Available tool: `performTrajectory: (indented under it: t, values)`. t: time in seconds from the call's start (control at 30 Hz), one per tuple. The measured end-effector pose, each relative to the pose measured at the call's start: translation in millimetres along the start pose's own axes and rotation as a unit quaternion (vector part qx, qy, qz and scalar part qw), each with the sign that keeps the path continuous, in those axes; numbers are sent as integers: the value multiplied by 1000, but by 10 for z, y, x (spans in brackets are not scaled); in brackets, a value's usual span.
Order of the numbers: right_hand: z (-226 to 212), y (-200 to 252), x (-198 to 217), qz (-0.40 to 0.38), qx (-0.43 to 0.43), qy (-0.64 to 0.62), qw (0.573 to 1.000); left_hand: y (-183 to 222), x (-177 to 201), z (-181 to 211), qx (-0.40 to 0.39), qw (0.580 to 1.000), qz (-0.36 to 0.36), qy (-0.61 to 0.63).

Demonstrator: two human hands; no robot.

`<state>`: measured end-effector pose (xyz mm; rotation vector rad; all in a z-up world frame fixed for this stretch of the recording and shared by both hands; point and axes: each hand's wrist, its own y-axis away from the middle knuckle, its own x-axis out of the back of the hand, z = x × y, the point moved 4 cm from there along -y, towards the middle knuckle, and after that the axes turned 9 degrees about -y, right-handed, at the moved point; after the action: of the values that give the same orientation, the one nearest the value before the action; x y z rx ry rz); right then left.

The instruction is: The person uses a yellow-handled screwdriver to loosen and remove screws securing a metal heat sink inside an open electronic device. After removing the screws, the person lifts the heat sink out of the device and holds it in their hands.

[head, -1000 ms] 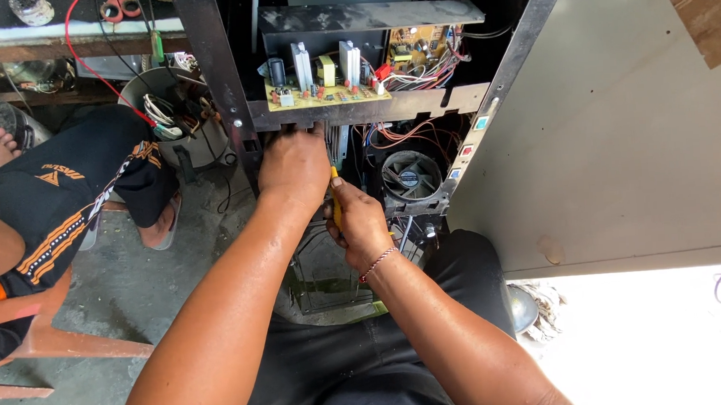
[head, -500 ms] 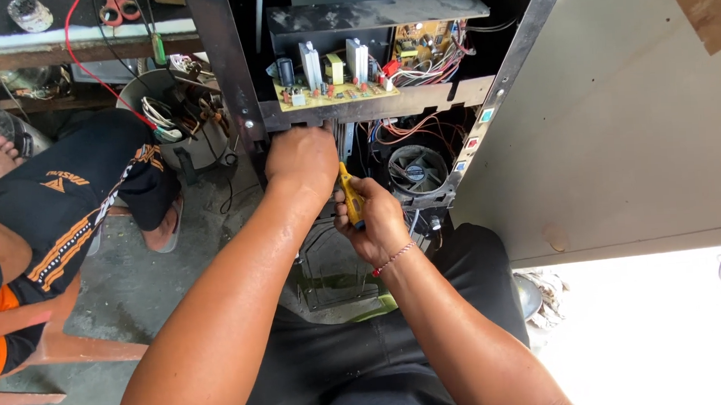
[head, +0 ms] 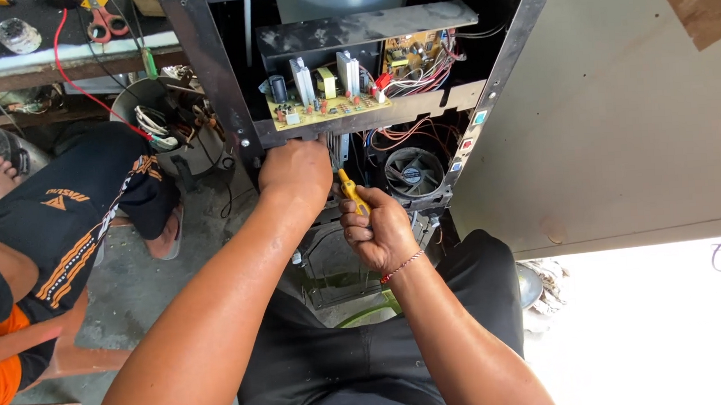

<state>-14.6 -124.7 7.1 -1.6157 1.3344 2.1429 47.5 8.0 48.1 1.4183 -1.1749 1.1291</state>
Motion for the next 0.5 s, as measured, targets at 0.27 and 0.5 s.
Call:
performTrajectory:
  t: [0.27, 0.5]
  values:
    - [36, -103, 189, 59, 122, 161, 978, 54, 100, -13, -3, 999, -23, 35]
    - [-31, -80, 199, 137, 272, 323, 896, 143, 306, 4, 8, 999, -31, -17]
